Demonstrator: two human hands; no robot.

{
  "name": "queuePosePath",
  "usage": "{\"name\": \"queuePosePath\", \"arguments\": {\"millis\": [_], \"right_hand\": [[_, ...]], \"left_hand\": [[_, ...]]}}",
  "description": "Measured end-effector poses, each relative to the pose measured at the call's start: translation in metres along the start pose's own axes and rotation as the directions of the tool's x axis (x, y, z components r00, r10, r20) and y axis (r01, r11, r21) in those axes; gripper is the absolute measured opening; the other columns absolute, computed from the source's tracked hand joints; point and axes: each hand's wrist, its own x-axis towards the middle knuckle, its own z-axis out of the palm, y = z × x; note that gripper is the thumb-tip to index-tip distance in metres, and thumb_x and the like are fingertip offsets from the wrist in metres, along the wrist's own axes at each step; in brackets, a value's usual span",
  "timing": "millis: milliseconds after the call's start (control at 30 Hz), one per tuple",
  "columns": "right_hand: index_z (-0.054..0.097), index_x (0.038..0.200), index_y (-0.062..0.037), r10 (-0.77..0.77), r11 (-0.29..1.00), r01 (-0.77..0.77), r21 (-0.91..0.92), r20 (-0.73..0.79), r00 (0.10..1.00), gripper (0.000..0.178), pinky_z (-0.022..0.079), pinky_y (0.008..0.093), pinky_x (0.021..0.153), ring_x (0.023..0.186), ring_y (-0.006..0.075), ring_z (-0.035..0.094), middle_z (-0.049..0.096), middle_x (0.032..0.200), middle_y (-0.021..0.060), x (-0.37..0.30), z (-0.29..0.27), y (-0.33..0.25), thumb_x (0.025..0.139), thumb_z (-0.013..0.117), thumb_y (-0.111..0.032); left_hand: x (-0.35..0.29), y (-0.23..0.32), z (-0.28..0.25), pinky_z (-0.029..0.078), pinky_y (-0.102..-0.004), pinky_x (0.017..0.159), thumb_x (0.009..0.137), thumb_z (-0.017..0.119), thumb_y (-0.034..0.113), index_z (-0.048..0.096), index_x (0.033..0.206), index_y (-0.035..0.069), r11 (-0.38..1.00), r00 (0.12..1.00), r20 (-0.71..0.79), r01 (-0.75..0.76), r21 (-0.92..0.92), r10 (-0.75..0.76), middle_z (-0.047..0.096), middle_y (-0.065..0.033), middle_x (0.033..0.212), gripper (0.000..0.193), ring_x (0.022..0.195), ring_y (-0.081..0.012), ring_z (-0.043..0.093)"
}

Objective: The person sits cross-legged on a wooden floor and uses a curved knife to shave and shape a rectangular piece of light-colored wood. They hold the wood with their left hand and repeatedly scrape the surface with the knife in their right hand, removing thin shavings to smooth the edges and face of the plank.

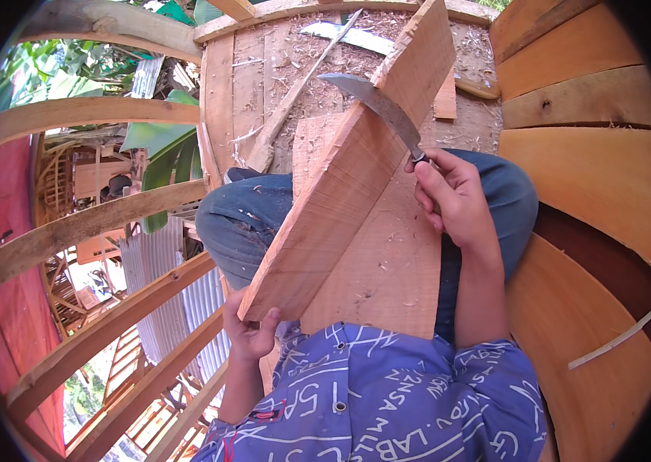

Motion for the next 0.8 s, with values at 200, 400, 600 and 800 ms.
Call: {"name": "queuePosePath", "arguments": {"millis": [200, 400, 600, 800], "right_hand": [[0.064, 0.102, 0.0032, 0.045, 0.999, -0.043, -0.025, 0.055, 0.997, 0.025, 0.036, 0.0193, 0.048, 0.055, 0.0006, 0.047, 0.053, 0.064, -0.0031, 0.004, 0.003, -0.001, 0.089, 0.066, -0.018], [0.064, 0.101, 0.0014, -0.053, 0.989, 0.069, -0.130, 0.123, 0.991, 0.023, 0.035, 0.0188, 0.044, 0.050, 0.0012, 0.046, 0.053, 0.062, -0.0029, -0.003, 0.017, 0.014, 0.090, 0.064, -0.019], [0.064, 0.100, 0.0024, 0.013, 0.986, 0.007, -0.167, 0.118, 0.993, 0.023, 0.032, 0.0182, 0.041, 0.045, 0.0008, 0.043, 0.052, 0.058, -0.0034, -0.009, 0.019, 0.003, 0.091, 0.064, -0.019], [0.065, 0.101, 0.0027, 0.016, 0.998, -0.013, -0.062, 0.054, 0.998, 0.025, 0.038, 0.0195, 0.049, 0.053, 0.0017, 0.047, 0.058, 0.067, -0.0015, -0.002, 0.001, -0.002, 0.089, 0.066, -0.019]], "left_hand": [[0.002, 0.002, -0.001, 0.045, -0.0292, 0.085, 0.081, 0.069, 0.003, 0.045, 0.119, -0.002, 0.998, 0.999, -0.026, 0.037, -0.044, -0.038, 0.057, -0.0116, 0.105, 0.046, 0.097, -0.0160, 0.056], [0.002, -0.001, -0.001, 0.045, -0.0292, 0.085, 0.081, 0.069, 0.004, 0.045, 0.117, -0.003, 0.998, 0.998, -0.044, 0.050, -0.035, -0.052, 0.057, -0.0118, 0.105, 0.044, 0.096, -0.0160, 0.057], [0.004, 0.002, 0.000, 0.045, -0.0294, 0.085, 0.081, 0.068, 0.004, 0.045, 0.118, -0.003, 0.999, 0.999, -0.030, 0.031, -0.032, -0.032, 0.058, -0.0125, 0.104, 0.044, 0.096, -0.0158, 0.057], [0.007, 0.007, 0.000, 0.045, -0.0299, 0.085, 0.081, 0.068, 0.004, 0.044, 0.118, -0.002, 1.000, 1.000, 0.006, -0.004, -0.028, 0.005, 0.058, -0.0135, 0.105, 0.044, 0.097, -0.0162, 0.057]]}}
